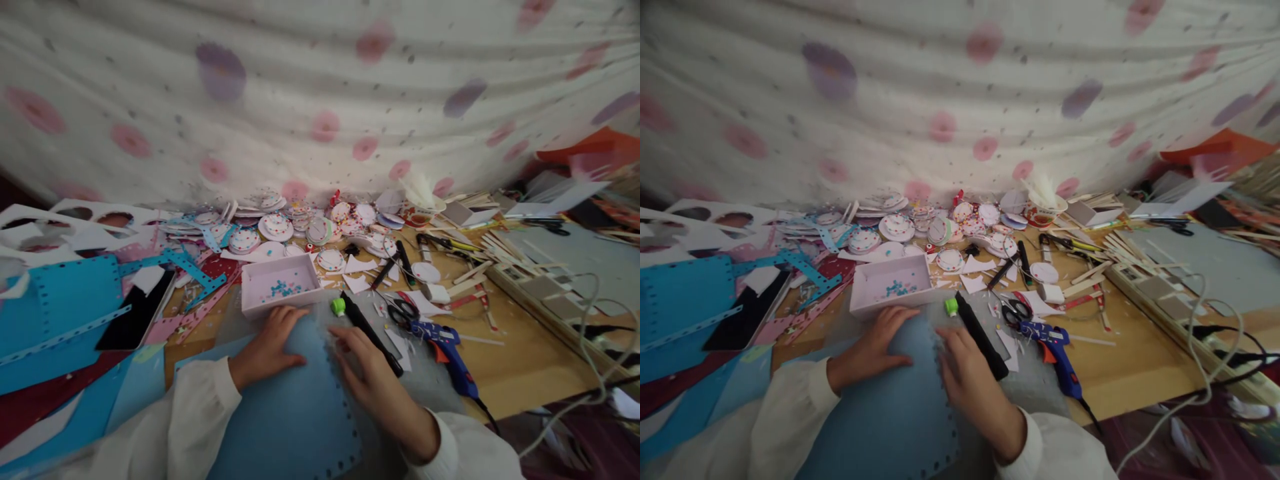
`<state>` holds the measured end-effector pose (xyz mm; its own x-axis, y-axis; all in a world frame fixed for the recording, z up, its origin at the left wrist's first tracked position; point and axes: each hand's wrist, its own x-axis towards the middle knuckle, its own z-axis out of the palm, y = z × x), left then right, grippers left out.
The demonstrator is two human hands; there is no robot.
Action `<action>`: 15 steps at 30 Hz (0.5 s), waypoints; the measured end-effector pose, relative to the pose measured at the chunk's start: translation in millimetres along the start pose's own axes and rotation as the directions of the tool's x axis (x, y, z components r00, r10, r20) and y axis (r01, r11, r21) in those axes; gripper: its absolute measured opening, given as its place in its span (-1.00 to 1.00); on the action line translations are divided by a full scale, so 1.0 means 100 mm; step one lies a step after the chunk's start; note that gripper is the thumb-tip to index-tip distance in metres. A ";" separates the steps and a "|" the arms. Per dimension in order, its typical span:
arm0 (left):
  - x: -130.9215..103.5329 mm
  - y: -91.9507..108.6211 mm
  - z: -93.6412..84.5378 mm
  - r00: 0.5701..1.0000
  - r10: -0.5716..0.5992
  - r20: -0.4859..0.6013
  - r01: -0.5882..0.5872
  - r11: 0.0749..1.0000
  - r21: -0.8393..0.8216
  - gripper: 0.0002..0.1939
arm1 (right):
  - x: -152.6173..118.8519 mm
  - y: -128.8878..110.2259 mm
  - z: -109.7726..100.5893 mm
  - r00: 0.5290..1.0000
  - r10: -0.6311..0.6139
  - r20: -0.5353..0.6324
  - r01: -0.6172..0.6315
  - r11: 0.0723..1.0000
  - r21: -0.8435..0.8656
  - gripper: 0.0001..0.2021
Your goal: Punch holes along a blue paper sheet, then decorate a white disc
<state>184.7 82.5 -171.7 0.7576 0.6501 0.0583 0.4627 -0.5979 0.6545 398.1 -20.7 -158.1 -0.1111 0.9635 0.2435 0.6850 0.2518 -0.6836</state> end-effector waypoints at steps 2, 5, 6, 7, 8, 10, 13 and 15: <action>0.00 0.03 0.02 0.997 -0.030 -0.065 0.028 0.999 -0.032 -0.47 | 0.12 -0.04 0.11 0.996 0.076 0.044 -0.079 0.995 0.061 -0.61; -0.02 0.09 -0.04 0.989 -0.047 -0.140 0.035 0.995 -0.090 -0.89 | 0.31 -0.09 0.18 0.978 0.141 0.152 -0.153 0.986 0.070 -0.77; -0.03 0.12 -0.09 0.986 -0.043 -0.161 0.024 0.993 -0.117 -0.90 | 0.38 -0.11 0.17 0.972 0.138 0.192 -0.157 0.984 0.088 -0.88; -0.04 0.16 -0.16 0.983 -0.043 -0.179 0.016 0.989 -0.150 -0.89 | 0.45 -0.14 0.13 0.965 0.127 0.229 -0.160 0.978 0.131 -0.94; -0.05 0.20 -0.26 0.979 -0.053 -0.199 0.016 0.983 -0.182 -0.88 | 0.52 -0.18 0.08 0.958 0.115 0.263 -0.171 0.965 0.198 -0.90; -0.05 0.30 -0.49 0.975 -0.101 -0.196 0.055 0.972 -0.228 -0.85 | 0.68 -0.29 -0.05 0.937 0.100 0.334 -0.227 0.902 0.366 -0.86; -0.04 0.44 -0.88 0.972 -0.168 -0.167 0.140 0.976 -0.169 -0.76 | 0.93 -0.49 -0.24 0.903 0.053 0.427 -0.286 0.815 0.503 -0.78; -0.01 0.52 -1.11 0.966 -0.179 -0.188 0.154 0.978 -0.141 -0.75 | 1.06 -0.59 -0.31 0.898 0.007 0.439 -0.265 0.806 0.530 -0.75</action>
<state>156.9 102.9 -54.7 0.5624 0.8229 0.0811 0.5041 -0.4190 0.7552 367.7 64.0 -70.7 -0.4112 0.9073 -0.0880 0.1999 -0.0044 -0.9798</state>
